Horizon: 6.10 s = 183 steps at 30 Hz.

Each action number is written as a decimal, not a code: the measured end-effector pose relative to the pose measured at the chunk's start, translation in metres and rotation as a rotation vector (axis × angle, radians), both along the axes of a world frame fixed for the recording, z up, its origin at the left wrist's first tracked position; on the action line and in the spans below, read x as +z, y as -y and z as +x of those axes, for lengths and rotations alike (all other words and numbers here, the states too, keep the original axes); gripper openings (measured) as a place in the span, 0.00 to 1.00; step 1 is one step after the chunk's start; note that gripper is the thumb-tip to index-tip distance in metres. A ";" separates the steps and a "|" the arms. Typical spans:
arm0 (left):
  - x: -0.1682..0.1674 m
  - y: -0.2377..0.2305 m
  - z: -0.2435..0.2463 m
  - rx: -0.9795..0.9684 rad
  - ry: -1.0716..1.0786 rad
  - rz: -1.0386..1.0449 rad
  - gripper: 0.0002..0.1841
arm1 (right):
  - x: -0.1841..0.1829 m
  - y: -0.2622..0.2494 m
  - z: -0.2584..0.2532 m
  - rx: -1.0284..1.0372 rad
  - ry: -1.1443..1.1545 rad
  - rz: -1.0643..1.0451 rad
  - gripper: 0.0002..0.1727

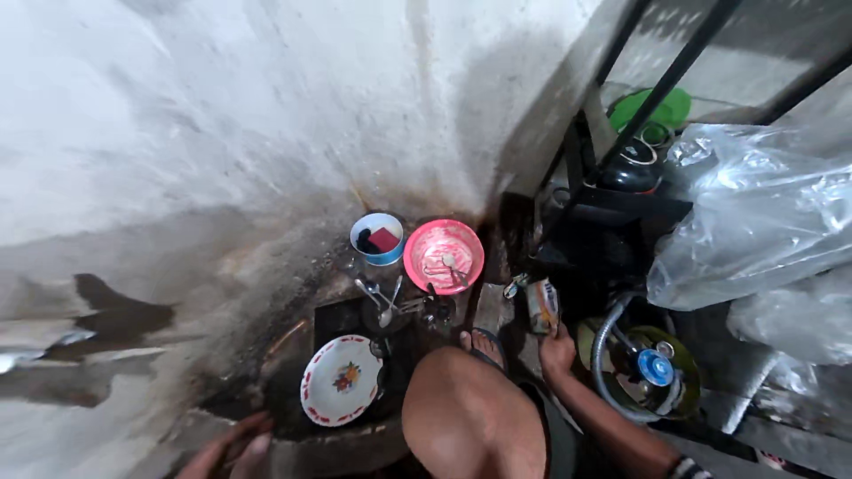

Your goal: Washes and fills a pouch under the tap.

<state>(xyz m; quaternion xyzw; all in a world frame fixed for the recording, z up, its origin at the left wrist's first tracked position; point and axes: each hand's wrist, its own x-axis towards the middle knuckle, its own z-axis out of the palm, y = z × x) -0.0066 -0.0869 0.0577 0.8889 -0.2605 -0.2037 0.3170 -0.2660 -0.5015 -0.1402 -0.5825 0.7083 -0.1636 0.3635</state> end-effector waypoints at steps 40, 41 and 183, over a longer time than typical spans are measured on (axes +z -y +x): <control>-0.010 0.015 0.085 0.661 0.118 -0.163 0.21 | 0.392 -0.342 0.391 1.906 -0.317 -1.130 0.16; -0.010 0.015 0.085 0.663 0.107 -0.170 0.20 | 0.392 -0.343 0.394 1.917 -0.362 -1.098 0.15; -0.049 0.047 0.099 0.600 0.190 0.281 0.23 | 0.169 -0.269 0.370 1.547 -0.250 -0.428 0.23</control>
